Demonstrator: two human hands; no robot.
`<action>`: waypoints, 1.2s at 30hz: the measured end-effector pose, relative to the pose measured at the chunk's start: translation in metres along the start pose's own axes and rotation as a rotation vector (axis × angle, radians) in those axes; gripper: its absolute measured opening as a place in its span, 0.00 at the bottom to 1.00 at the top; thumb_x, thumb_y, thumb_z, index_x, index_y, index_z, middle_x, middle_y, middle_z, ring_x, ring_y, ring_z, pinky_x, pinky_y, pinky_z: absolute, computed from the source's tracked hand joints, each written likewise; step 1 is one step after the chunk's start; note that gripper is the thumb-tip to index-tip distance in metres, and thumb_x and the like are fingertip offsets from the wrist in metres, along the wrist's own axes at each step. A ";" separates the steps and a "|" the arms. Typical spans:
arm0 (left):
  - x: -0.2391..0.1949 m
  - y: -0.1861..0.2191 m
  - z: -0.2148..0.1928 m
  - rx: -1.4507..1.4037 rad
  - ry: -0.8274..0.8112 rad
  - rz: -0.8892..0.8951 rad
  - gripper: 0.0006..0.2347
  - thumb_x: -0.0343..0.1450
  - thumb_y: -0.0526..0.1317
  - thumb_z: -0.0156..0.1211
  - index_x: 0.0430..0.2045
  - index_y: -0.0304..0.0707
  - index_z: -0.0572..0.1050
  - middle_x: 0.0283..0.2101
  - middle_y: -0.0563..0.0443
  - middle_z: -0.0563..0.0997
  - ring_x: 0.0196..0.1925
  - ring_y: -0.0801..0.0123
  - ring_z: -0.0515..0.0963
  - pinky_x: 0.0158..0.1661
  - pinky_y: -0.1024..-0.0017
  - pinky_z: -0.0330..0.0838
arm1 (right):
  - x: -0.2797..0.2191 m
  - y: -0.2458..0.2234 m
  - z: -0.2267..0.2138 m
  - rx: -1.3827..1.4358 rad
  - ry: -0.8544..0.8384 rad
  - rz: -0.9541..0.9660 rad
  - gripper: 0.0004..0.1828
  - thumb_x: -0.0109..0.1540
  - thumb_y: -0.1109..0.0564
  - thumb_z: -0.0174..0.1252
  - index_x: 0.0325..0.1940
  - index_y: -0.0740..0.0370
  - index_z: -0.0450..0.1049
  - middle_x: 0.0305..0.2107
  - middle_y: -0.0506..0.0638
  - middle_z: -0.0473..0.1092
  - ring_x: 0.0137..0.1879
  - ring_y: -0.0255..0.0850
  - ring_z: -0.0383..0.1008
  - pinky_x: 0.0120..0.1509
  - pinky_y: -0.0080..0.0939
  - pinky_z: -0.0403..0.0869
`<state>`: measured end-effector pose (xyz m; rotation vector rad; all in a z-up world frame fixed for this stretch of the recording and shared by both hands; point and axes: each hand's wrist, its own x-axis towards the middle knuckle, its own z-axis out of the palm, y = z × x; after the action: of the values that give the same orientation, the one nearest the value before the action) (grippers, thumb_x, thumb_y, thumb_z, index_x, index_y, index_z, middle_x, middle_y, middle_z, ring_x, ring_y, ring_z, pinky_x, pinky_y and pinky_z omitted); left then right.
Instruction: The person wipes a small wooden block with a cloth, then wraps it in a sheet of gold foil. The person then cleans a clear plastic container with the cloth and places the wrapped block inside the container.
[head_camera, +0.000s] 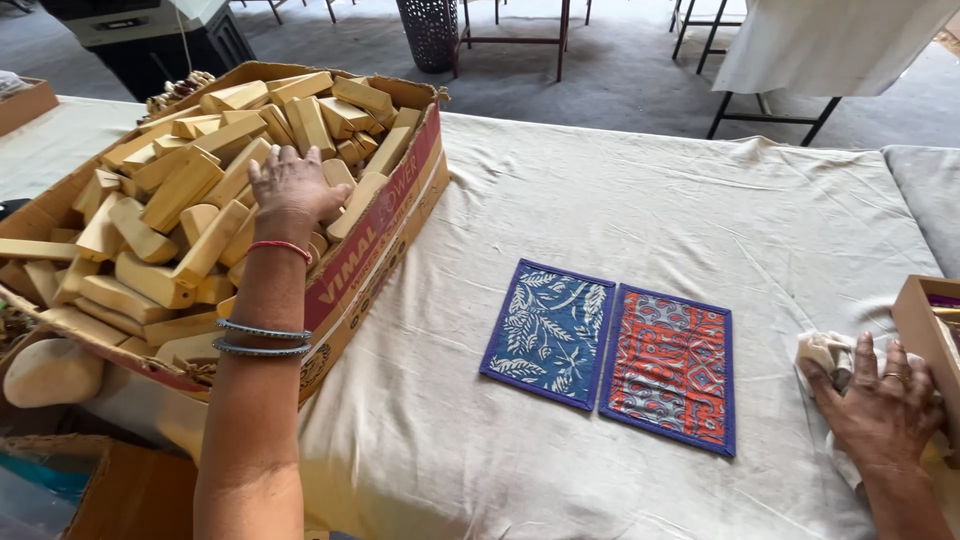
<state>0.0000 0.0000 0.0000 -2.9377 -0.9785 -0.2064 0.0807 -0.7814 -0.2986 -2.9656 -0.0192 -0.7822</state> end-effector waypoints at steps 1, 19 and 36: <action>0.006 -0.004 0.006 -0.001 -0.004 0.003 0.38 0.67 0.64 0.61 0.70 0.48 0.57 0.71 0.39 0.58 0.75 0.54 0.52 0.70 0.50 0.42 | 0.001 0.001 0.001 -0.004 -0.003 0.001 0.55 0.60 0.13 0.41 0.80 0.48 0.61 0.76 0.62 0.54 0.81 0.67 0.43 0.73 0.84 0.45; -0.023 -0.028 -0.012 0.065 -0.149 0.006 0.22 0.67 0.59 0.70 0.47 0.47 0.86 0.48 0.45 0.86 0.49 0.55 0.83 0.57 0.54 0.79 | 0.005 -0.007 -0.038 -0.118 -0.269 0.076 0.48 0.59 0.19 0.47 0.77 0.43 0.64 0.67 0.52 0.68 0.74 0.57 0.61 0.71 0.69 0.63; -0.205 0.183 0.062 -1.059 0.140 0.943 0.14 0.67 0.35 0.70 0.45 0.34 0.79 0.49 0.43 0.80 0.44 0.63 0.84 0.43 0.73 0.85 | 0.003 -0.026 -0.079 0.150 -0.018 -0.054 0.32 0.58 0.57 0.61 0.68 0.55 0.75 0.49 0.59 0.77 0.56 0.57 0.77 0.63 0.54 0.75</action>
<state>-0.0452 -0.2637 -0.0891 -3.6962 0.8815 -1.1029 0.0431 -0.7612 -0.2267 -2.8405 -0.1531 -0.7258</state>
